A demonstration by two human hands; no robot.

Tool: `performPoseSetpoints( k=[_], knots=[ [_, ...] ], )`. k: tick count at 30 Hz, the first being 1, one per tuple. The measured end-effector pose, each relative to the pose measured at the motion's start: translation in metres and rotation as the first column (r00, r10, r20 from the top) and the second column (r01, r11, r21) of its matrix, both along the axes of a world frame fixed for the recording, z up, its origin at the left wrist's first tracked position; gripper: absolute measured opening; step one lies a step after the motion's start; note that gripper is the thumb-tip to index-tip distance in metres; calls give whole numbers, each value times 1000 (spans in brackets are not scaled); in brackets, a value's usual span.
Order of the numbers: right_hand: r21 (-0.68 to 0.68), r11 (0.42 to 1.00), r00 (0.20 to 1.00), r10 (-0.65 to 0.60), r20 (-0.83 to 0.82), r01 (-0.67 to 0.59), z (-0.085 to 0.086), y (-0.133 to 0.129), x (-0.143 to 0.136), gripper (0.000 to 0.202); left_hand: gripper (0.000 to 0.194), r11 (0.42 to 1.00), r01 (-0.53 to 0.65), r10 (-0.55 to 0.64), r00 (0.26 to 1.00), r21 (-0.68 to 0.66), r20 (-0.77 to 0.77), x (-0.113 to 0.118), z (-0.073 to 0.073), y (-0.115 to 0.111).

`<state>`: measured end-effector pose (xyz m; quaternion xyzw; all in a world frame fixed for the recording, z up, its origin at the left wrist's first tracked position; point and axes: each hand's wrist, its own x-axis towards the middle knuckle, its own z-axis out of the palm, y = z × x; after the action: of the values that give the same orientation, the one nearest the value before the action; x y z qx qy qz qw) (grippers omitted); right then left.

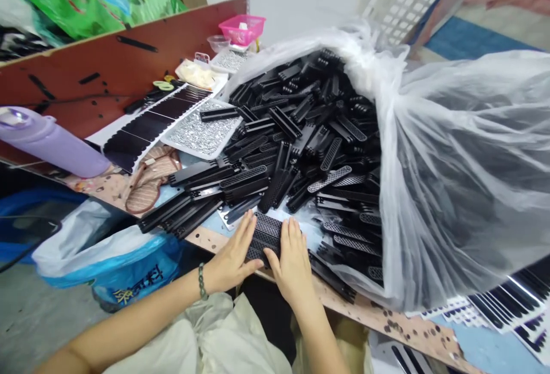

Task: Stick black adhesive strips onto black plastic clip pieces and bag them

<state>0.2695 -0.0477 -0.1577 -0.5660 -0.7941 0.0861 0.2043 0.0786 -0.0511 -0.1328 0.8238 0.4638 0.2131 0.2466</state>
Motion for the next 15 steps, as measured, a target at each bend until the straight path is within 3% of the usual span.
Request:
performPoseSetpoints(
  k=[3,6,9,11,13,15],
  knots=[
    [31,999,999,-33,-9,34,8,4,6,66,87,995,-12,10,1000,102,21,-17,20,4],
    [131,991,994,-1,-111,16,28,25,13,56,69,953,-133,118,990,273,71,-61,57,28],
    [203,978,965,99,-243,-49,60,69,0,44,45,867,-353,345,935,352,87,-122,97,85],
    [207,973,939,162,-303,-102,85,110,-28,35,40,833,-433,461,888,344,2,-157,115,135],
    [160,964,923,251,-293,-211,107,156,-71,33,41,859,-412,489,835,304,-251,-179,125,183],
    [72,939,916,345,-206,-338,127,200,-118,32,39,879,-398,472,805,263,-358,-187,127,219]
  ],
)
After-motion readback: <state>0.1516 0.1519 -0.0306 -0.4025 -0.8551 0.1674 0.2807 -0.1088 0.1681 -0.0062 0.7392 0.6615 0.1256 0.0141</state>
